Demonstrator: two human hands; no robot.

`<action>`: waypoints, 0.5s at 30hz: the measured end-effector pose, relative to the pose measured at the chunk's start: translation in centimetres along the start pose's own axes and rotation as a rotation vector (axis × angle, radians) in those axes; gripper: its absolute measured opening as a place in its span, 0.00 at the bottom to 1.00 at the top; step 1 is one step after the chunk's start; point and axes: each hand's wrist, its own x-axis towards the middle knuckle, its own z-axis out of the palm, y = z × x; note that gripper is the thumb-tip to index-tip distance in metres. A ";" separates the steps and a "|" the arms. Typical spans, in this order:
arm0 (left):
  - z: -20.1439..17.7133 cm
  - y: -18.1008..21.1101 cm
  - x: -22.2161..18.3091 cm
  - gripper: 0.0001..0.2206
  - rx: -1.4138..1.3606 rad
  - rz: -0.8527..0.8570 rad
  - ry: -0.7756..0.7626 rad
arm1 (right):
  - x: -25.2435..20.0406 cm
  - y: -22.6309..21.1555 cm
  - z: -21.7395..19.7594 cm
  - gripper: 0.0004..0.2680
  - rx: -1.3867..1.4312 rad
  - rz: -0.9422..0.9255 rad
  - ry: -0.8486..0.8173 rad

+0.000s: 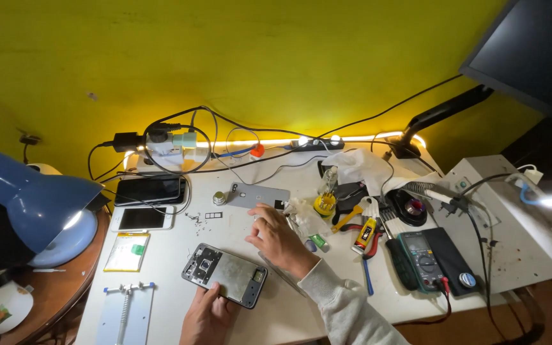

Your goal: The person is reassembling a smartphone by carefully placing the internal components, such as the motherboard and battery, back into the phone's frame and housing.

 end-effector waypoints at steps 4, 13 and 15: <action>1.4 0.4 -1.1 0.23 0.074 0.000 -0.045 | -0.6 -1.2 0.5 0.10 -0.006 -0.018 -0.058; -0.2 0.0 -0.1 0.19 0.084 0.047 -0.121 | -1.5 -1.3 0.6 0.02 -0.036 -0.021 -0.160; 0.8 0.3 -1.1 0.18 0.073 0.042 -0.081 | -1.9 -1.2 0.7 0.03 -0.054 -0.024 -0.177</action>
